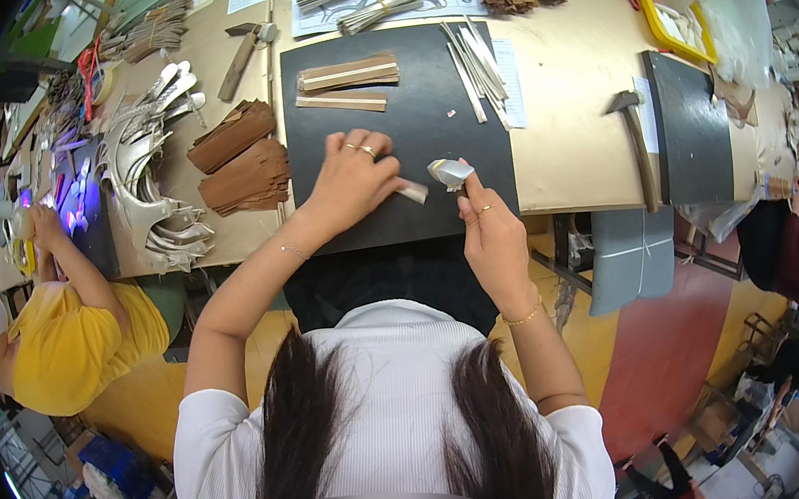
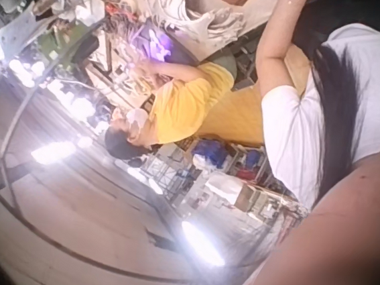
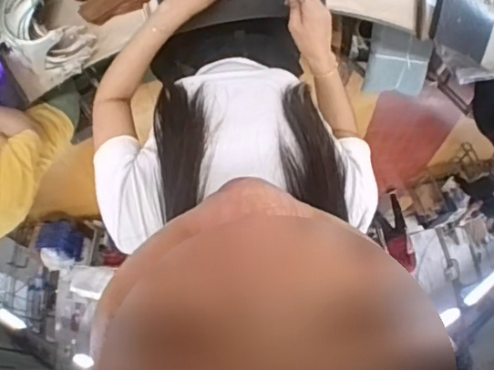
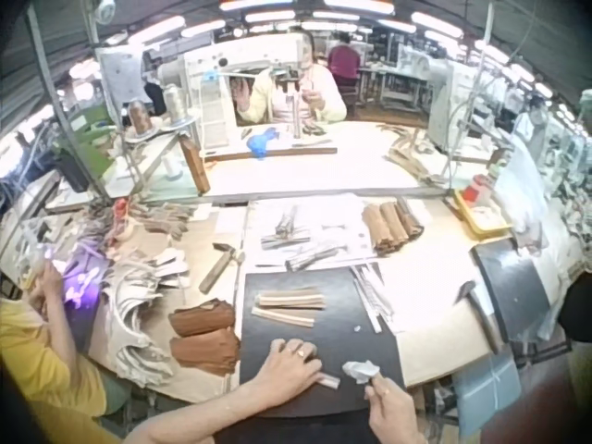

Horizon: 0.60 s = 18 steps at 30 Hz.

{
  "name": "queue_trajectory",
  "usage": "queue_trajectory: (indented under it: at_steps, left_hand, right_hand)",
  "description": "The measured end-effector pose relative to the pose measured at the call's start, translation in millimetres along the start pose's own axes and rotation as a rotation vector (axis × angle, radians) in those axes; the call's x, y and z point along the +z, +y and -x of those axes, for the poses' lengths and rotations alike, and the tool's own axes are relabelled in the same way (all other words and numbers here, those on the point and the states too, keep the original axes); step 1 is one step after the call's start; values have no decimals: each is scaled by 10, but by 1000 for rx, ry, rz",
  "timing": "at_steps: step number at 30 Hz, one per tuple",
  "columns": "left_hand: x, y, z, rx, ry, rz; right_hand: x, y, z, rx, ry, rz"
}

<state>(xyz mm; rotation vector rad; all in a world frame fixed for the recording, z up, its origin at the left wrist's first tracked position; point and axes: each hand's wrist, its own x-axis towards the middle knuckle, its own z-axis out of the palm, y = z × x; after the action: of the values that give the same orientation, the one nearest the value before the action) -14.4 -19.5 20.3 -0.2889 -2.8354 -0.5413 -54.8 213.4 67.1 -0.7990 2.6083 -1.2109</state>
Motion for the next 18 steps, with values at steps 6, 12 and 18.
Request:
queue_trajectory:
  at_steps: [6, 12, 18]
  left_hand:
    - [91, 87, 61, -231, 73, 46]
    - [237, 257, 104, -245, 181, 117]
    - [278, 351, 87, -381, 245, 263]
  right_hand:
    - [123, 82, -48, -13, -57, 166]
    - [187, 63, -148, -39, -107, 329]
    - [200, 103, -127, -30, -99, 329]
